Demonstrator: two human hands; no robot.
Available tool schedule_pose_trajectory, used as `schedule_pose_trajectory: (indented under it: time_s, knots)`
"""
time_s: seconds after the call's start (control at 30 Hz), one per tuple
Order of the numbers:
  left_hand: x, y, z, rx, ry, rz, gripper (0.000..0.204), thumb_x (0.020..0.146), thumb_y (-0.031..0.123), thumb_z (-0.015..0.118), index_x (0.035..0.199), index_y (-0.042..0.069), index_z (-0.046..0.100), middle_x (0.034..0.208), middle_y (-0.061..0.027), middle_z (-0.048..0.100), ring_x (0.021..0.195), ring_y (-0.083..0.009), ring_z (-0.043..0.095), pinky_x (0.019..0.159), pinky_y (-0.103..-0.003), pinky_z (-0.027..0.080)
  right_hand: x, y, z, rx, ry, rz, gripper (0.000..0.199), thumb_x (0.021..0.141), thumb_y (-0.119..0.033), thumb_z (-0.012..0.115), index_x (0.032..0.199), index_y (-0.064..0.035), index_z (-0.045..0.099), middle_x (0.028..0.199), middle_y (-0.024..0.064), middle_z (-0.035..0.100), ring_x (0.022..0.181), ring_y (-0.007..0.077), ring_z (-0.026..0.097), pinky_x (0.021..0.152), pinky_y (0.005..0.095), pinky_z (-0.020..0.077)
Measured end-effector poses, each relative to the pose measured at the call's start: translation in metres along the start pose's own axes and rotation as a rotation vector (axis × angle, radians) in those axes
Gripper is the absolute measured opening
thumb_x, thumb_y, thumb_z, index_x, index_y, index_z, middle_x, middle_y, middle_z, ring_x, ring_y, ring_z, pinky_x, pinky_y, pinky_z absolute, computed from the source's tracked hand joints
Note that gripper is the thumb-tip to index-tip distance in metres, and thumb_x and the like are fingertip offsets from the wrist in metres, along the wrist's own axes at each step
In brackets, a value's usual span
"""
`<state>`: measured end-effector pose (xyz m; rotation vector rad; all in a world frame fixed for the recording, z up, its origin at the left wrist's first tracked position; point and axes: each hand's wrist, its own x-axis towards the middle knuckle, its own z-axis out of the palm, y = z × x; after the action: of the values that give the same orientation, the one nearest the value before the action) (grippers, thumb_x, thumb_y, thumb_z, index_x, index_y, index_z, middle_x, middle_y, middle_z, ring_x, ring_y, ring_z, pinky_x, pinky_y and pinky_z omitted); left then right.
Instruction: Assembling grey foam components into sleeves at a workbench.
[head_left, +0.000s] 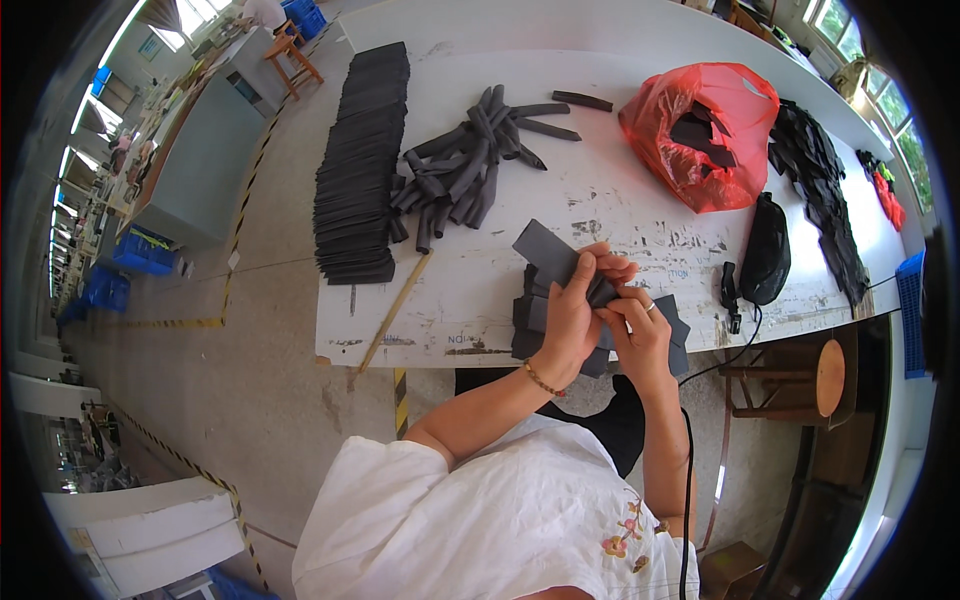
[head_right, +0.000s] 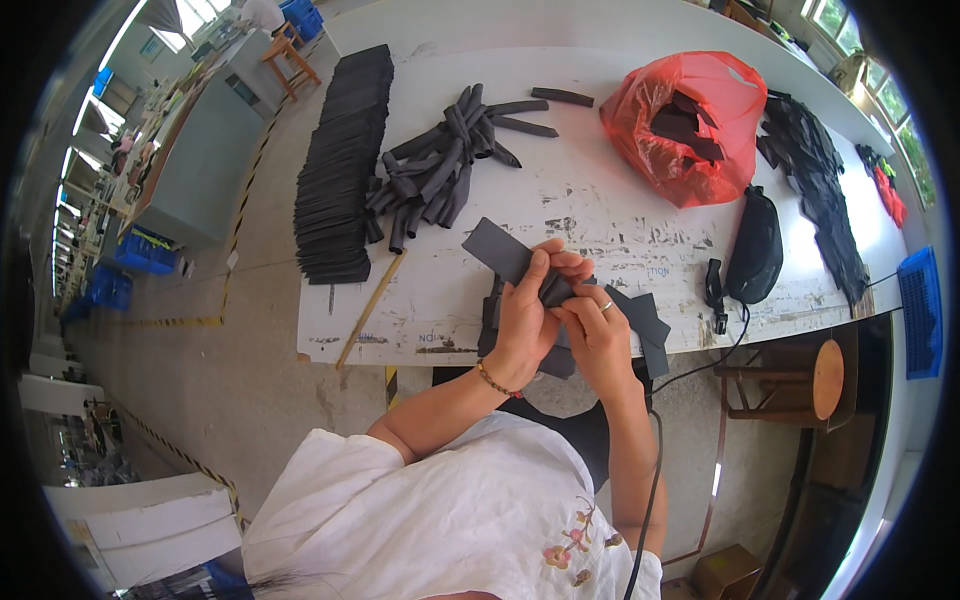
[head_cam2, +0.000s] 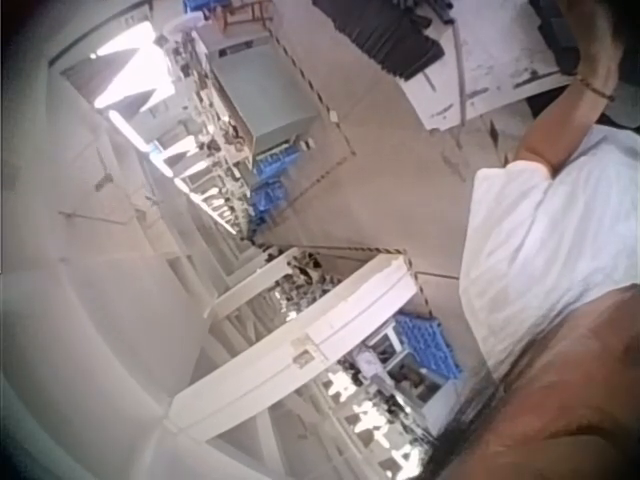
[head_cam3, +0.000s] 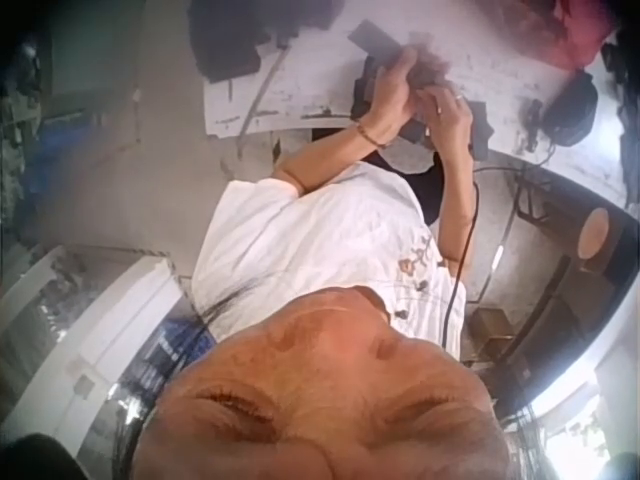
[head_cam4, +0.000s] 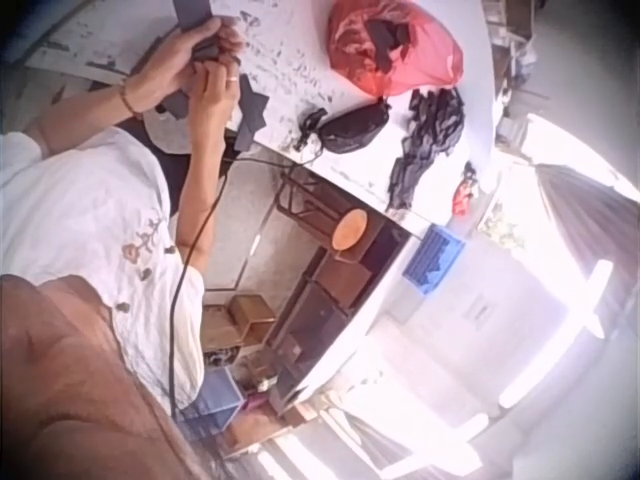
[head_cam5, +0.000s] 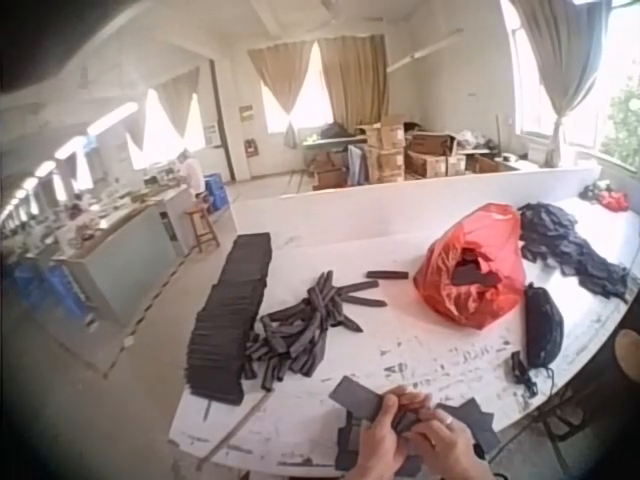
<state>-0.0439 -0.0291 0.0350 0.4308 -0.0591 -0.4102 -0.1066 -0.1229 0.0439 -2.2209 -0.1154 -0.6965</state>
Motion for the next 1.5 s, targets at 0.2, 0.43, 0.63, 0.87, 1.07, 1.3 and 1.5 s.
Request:
schedule_pose_trajectory:
  time_s: [0.2,0.43,0.63,0.87,1.07,1.3,1.5]
  knots:
    - [0.004,-0.001,-0.003,0.0,0.031,-0.069,0.033,0.101,0.027,0.047,0.119,0.0,0.052,0.1,-0.0123,0.066,0.101,-0.0262,0.063,0.095,-0.039,0.049,-0.002,0.0,0.0,0.002,-0.007,0.059,0.014,0.078,0.003,0.071,0.086,0.0006,0.06,0.095,0.0122,0.062,0.074,0.0241,0.062,0.067,0.0306,0.0508]
    - [0.019,0.018,0.002,0.1,-0.082,0.049,0.042,0.102,0.034,0.042,0.123,-0.002,0.047,0.115,-0.0172,0.063,0.117,-0.0325,0.056,0.106,-0.045,0.04,-0.001,-0.007,0.03,0.642,0.32,0.477,0.017,0.085,-0.012,0.072,0.082,0.0016,0.062,0.098,0.0048,0.058,0.085,0.01,0.053,0.072,0.0221,0.0452]
    - [0.031,0.04,0.005,0.196,-0.218,0.117,0.043,0.1,0.036,0.045,0.123,0.0,0.049,0.119,-0.0164,0.062,0.126,-0.0319,0.049,0.108,-0.046,0.038,-0.005,0.002,-0.008,0.783,0.321,0.727,0.025,0.091,-0.02,0.067,0.106,-0.001,0.061,0.101,0.0033,0.058,0.088,0.0081,0.054,0.076,0.0226,0.0462]
    - [0.03,0.027,0.0,0.221,-0.33,-0.006,0.041,0.099,0.039,0.046,0.124,0.006,0.05,0.118,-0.0097,0.064,0.133,-0.034,0.041,0.108,-0.054,0.036,0.018,-0.017,0.004,0.834,0.236,0.671,0.009,0.087,-0.011,0.07,0.088,-0.0018,0.069,0.081,-0.0006,0.064,0.072,0.0099,0.057,0.066,0.0246,0.0453]
    - [0.024,0.036,-0.01,0.206,0.276,-0.024,0.041,0.097,0.039,0.052,0.118,0.003,0.054,0.104,-0.0096,0.065,0.116,-0.0271,0.056,0.098,-0.047,0.047,0.012,0.001,-0.001,-0.08,0.413,-0.117,0.018,0.071,-0.002,0.076,0.088,-0.0074,0.07,0.079,0.0044,0.061,0.072,0.02,0.058,0.06,0.0288,0.0469]
    - [0.014,0.051,-0.039,0.387,0.269,-0.051,0.016,0.09,0.016,0.067,0.093,0.002,0.062,0.089,-0.0072,0.064,0.079,-0.0171,0.065,0.074,-0.033,0.057,0.001,0.01,-0.016,-0.366,0.155,-0.373,0.035,0.07,-0.005,0.077,0.104,-0.0074,0.069,0.101,0.0055,0.062,0.09,0.0232,0.058,0.075,0.0355,0.049]
    - [0.008,0.05,-0.045,0.446,0.242,-0.034,0.01,0.09,0.009,0.065,0.084,0.001,0.061,0.082,-0.0072,0.064,0.077,-0.0191,0.066,0.073,-0.034,0.058,-0.021,0.026,0.0,0.837,0.171,0.771,0.041,0.087,-0.018,0.07,0.123,0.0001,0.058,0.098,0.0061,0.063,0.083,0.0143,0.061,0.078,0.0289,0.0511]
